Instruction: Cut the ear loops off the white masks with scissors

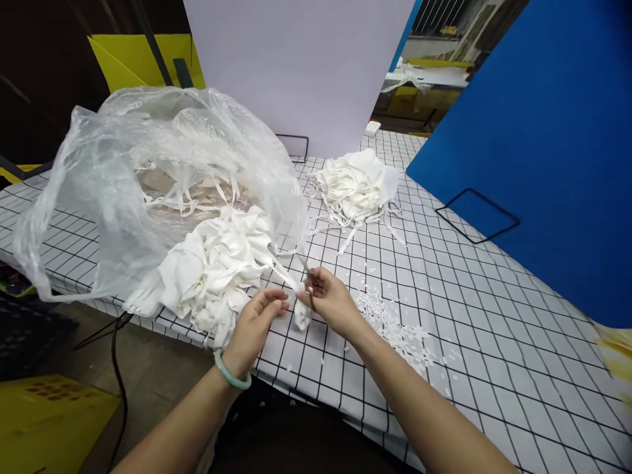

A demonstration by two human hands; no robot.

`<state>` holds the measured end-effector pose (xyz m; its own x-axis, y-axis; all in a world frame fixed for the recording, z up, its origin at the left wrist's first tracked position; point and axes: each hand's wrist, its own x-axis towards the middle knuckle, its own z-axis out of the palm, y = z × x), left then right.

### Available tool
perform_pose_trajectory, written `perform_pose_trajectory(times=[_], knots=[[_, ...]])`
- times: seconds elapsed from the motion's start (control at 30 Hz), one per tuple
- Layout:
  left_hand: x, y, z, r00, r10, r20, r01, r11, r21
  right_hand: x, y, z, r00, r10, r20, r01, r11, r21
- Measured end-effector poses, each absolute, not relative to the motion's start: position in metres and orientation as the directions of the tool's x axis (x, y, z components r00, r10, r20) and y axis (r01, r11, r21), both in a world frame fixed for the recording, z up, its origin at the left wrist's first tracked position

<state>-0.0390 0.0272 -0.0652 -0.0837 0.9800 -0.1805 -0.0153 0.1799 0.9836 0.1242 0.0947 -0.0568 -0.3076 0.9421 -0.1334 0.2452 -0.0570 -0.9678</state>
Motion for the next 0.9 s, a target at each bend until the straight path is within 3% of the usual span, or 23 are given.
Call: perform_pose_trajectory(times=[0.1, 0.23, 0.3, 0.4, 0.5, 0.57, 0.7, 0.8, 0.9], knots=[[-0.026, 0.036, -0.054, 0.007, 0.946, -0.324, -0.452, 0.292, 0.843, 0.162, 0.046, -0.051, -0.365, 0.885, -0.288, 0.089, -0.275, -0.957], [-0.006, 0.042, -0.048, 0.003, 0.931, -0.366, -0.564, 0.304, 0.767, 0.188, -0.002, -0.061, -0.349, 0.826, -0.443, 0.096, -0.438, -0.894], [0.002, 0.039, -0.045, 0.028, 0.926, -0.376, -0.534, 0.332, 0.778, 0.19, -0.006, -0.066, -0.258, 0.875, -0.409, 0.08, -0.402, -0.912], [0.007, 0.031, -0.036, 0.149, 0.927, -0.344, -0.401, 0.375, 0.836, 0.182, 0.012, -0.067, -0.088, 0.983, -0.159, 0.044, -0.155, -0.987], [0.001, 0.025, -0.023, 0.289, 0.907, -0.307, -0.268, 0.384, 0.883, 0.171, 0.041, -0.064, -0.161, 0.987, 0.015, 0.063, 0.026, -0.998], [-0.008, 0.024, -0.017, 0.337, 0.897, -0.286, -0.172, 0.357, 0.918, 0.166, 0.057, -0.061, -0.21, 0.977, 0.043, 0.059, 0.056, -0.997], [-0.029, 0.022, -0.02, 0.299, 0.931, -0.208, 0.095, 0.188, 0.978, 0.17, 0.074, -0.053, -0.133, 0.989, 0.058, -0.016, 0.056, -0.998], [-0.036, 0.02, -0.025, 0.206, 0.978, -0.026, 0.173, -0.01, 0.985, 0.179, 0.079, -0.046, -0.179, 0.983, -0.032, 0.067, -0.02, -0.998], [-0.036, 0.019, -0.023, 0.18, 0.983, 0.047, 0.21, -0.085, 0.974, 0.183, 0.077, -0.043, -0.261, 0.961, -0.092, 0.156, -0.052, -0.986]])
